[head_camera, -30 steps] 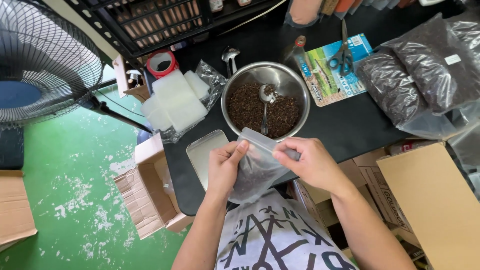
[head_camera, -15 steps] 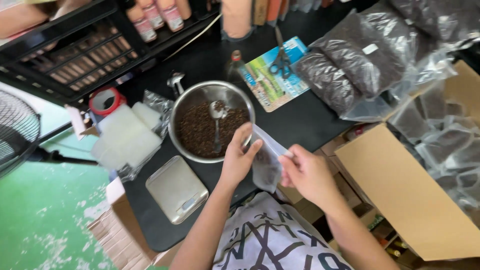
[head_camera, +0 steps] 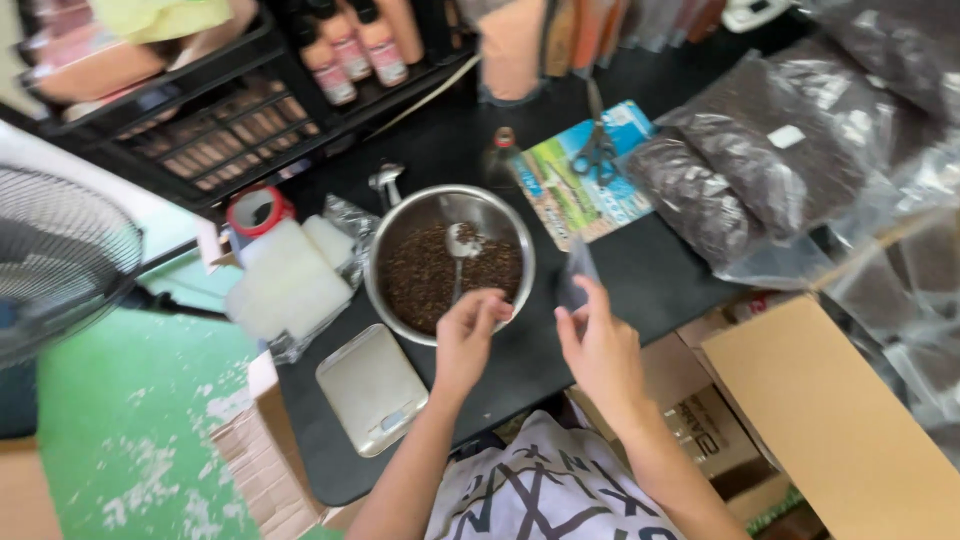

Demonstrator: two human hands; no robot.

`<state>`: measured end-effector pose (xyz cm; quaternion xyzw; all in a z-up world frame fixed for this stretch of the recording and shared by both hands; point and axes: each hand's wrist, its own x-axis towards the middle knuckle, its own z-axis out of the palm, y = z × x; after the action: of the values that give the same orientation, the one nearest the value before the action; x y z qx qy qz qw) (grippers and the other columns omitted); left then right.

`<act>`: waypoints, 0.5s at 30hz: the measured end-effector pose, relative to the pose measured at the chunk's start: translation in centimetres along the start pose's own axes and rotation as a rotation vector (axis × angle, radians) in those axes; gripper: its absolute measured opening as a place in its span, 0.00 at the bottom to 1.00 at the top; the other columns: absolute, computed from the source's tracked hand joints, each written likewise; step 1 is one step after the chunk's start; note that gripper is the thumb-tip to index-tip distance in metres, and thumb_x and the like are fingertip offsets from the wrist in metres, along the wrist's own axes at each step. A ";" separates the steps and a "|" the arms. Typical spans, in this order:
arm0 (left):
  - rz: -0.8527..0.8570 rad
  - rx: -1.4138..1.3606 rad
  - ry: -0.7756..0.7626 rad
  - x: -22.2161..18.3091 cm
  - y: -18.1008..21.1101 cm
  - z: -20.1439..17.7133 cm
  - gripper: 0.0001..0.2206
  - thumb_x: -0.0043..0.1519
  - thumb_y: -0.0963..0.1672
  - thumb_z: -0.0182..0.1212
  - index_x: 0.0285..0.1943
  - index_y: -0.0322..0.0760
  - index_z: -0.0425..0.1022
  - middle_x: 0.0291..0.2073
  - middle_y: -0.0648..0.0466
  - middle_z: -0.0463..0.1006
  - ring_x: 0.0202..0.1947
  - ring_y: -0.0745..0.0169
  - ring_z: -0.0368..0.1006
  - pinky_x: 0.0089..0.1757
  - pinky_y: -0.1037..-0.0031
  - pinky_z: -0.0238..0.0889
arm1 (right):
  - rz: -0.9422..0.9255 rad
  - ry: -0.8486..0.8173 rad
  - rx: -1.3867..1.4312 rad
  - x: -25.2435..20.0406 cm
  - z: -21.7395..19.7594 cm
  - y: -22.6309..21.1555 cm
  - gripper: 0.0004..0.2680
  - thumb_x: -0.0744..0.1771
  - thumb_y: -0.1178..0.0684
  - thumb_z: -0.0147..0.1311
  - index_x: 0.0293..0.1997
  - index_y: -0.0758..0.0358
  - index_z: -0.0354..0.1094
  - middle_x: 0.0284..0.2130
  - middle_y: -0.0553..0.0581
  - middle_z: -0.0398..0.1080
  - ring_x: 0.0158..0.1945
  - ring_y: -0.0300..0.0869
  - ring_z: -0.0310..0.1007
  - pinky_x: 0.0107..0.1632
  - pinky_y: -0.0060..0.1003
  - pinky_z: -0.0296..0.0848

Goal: Filling small plastic bags with coffee beans from a bowl and weighing them on a digital scale to ensure correct quantity.

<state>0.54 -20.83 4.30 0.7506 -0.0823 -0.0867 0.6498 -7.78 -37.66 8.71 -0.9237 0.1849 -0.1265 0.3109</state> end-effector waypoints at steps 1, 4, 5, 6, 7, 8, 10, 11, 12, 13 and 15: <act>-0.001 0.006 0.030 0.7 0.3 -2.3 0.09 0.69 0.41 0.53 0.48 0.36 0.81 0.31 0.47 0.85 0.36 0.61 0.82 0.44 0.68 0.73 | -0.024 -0.016 0.010 -0.1 1.6 -1.0 0.17 0.69 0.46 0.51 0.65 0.55 0.59 0.31 0.58 0.80 0.35 0.60 0.80 0.41 0.62 0.77; 0.071 0.180 0.260 2.8 -1.0 -9.7 0.12 0.70 0.45 0.51 0.56 0.37 0.77 0.40 0.46 0.85 0.48 0.52 0.80 0.52 0.58 0.69 | -0.230 -0.169 0.058 -1.4 5.9 -4.5 0.11 0.67 0.44 0.53 0.55 0.43 0.67 0.28 0.47 0.80 0.32 0.51 0.81 0.36 0.50 0.79; 0.038 0.347 0.304 3.8 -2.9 -12.4 0.13 0.70 0.45 0.52 0.59 0.35 0.75 0.47 0.43 0.82 0.53 0.45 0.75 0.56 0.54 0.64 | -0.274 -0.288 0.087 -2.0 7.1 -5.9 0.09 0.67 0.45 0.53 0.53 0.43 0.69 0.26 0.47 0.80 0.32 0.51 0.81 0.36 0.49 0.79; 0.007 0.512 0.344 5.0 -4.6 -15.1 0.15 0.70 0.45 0.53 0.61 0.32 0.73 0.54 0.40 0.79 0.58 0.38 0.71 0.59 0.50 0.60 | -0.318 -0.400 0.113 -2.4 8.3 -7.3 0.08 0.67 0.45 0.53 0.50 0.42 0.70 0.25 0.48 0.79 0.31 0.52 0.80 0.35 0.48 0.79; 0.001 0.513 0.367 5.8 -7.0 -17.4 0.15 0.70 0.45 0.53 0.61 0.32 0.73 0.54 0.40 0.79 0.58 0.38 0.71 0.59 0.50 0.60 | -0.338 -0.412 0.115 -2.8 9.0 -8.2 0.08 0.67 0.45 0.53 0.50 0.42 0.70 0.25 0.48 0.79 0.31 0.52 0.80 0.35 0.48 0.79; -0.204 0.840 0.274 6.3 -9.3 -19.9 0.21 0.70 0.48 0.53 0.70 0.39 0.63 0.66 0.43 0.64 0.67 0.39 0.57 0.63 0.47 0.52 | -0.361 -0.459 0.115 -3.4 9.6 -9.1 0.07 0.67 0.46 0.52 0.49 0.43 0.71 0.25 0.47 0.79 0.30 0.50 0.80 0.35 0.46 0.79; -0.432 1.153 0.174 6.9 -14.0 -24.0 0.29 0.69 0.51 0.53 0.79 0.45 0.52 0.78 0.46 0.49 0.76 0.39 0.44 0.67 0.43 0.45 | -0.393 -0.517 0.113 -4.2 10.2 -11.1 0.07 0.68 0.46 0.52 0.48 0.43 0.72 0.24 0.47 0.78 0.30 0.47 0.80 0.35 0.44 0.79; -0.420 1.243 0.100 7.0 -16.2 -25.6 0.26 0.70 0.49 0.47 0.78 0.46 0.51 0.77 0.48 0.49 0.75 0.41 0.43 0.66 0.44 0.42 | -0.359 -0.594 0.122 -4.4 10.0 -12.1 0.07 0.68 0.48 0.53 0.48 0.46 0.72 0.26 0.46 0.79 0.30 0.45 0.80 0.36 0.43 0.77; -0.401 1.333 0.015 7.3 -18.3 -27.0 0.24 0.71 0.48 0.42 0.77 0.47 0.50 0.76 0.50 0.50 0.75 0.42 0.42 0.66 0.45 0.39 | -0.316 -0.666 0.130 -4.5 9.8 -13.0 0.07 0.67 0.50 0.53 0.49 0.49 0.72 0.28 0.46 0.80 0.30 0.44 0.80 0.36 0.43 0.74; -0.406 1.330 0.014 7.2 -18.8 -27.9 0.24 0.71 0.48 0.42 0.77 0.47 0.50 0.76 0.50 0.50 0.75 0.42 0.42 0.66 0.45 0.39 | -0.316 -0.671 0.128 -4.6 10.7 -13.1 0.07 0.67 0.50 0.53 0.49 0.49 0.72 0.28 0.46 0.80 0.30 0.44 0.80 0.36 0.43 0.74; -0.176 1.418 0.014 6.9 -20.0 -28.6 0.15 0.71 0.48 0.49 0.65 0.46 0.70 0.58 0.55 0.74 0.62 0.55 0.67 0.57 0.61 0.64 | -0.352 -0.601 0.128 -5.2 12.0 -12.6 0.07 0.67 0.50 0.52 0.48 0.46 0.73 0.26 0.51 0.79 0.32 0.49 0.81 0.36 0.45 0.79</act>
<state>14.28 7.85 -11.64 0.9968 -0.0538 -0.0597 -0.0037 -4.95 -19.81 6.59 -0.9160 -0.0851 0.0883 0.3820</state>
